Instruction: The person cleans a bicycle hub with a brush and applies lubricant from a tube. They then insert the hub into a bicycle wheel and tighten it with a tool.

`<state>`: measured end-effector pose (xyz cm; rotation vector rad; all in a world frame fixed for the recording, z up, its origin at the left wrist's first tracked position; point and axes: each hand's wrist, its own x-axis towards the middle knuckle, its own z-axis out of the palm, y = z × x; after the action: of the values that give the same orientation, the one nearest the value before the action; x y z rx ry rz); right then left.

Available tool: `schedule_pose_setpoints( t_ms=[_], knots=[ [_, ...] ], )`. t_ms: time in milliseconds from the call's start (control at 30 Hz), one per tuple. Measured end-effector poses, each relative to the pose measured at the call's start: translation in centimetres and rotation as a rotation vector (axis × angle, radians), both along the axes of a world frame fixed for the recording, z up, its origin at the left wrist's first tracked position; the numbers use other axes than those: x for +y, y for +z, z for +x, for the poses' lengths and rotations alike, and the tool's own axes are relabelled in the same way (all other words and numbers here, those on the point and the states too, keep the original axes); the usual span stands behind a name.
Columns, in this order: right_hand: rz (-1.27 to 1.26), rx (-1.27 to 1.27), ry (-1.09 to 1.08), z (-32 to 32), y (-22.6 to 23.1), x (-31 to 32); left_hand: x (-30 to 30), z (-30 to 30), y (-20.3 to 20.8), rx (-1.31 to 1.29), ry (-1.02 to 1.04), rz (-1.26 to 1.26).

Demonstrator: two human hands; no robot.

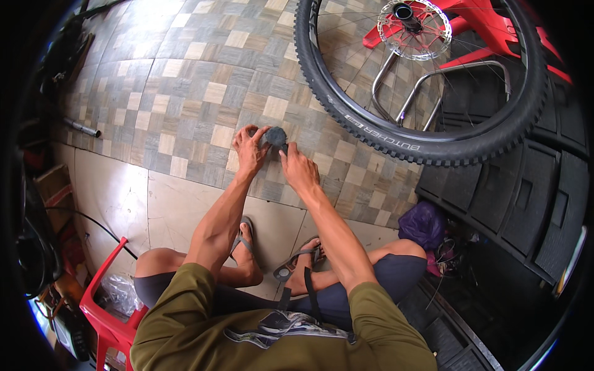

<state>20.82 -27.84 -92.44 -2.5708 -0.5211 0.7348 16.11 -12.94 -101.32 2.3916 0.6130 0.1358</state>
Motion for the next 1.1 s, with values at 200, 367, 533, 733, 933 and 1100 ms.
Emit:
schedule_pose_setpoints(
  t_ms=[200, 367, 533, 733, 933, 1100],
  knots=[
    [0.015, -0.016, -0.019, 0.1, -0.1, -0.2, 0.1, -0.1, 0.1, -0.019, 0.009, -0.003],
    [-0.013, 0.005, -0.024, 0.2, 0.1, 0.0, 0.1, 0.0, 0.1, -0.017, 0.007, -0.017],
    [0.051, -0.019, -0.078, 0.1, -0.4, -0.6, 0.1, 0.1, 0.7, 0.013, 0.009, 0.002],
    [0.120, -0.028, -0.363, -1.3, -0.2, -2.3, 0.5, 0.2, 2.1, -0.126, -0.087, 0.033],
    [0.102, 0.013, -0.468, -3.1, -2.9, -5.7, 0.9, 0.7, 2.1, -0.150, -0.290, 0.244],
    [0.012, 0.074, -0.440, -5.0, -3.8, -7.5, 1.4, 0.9, 1.5, -0.167, -0.360, 0.330]
  ],
)
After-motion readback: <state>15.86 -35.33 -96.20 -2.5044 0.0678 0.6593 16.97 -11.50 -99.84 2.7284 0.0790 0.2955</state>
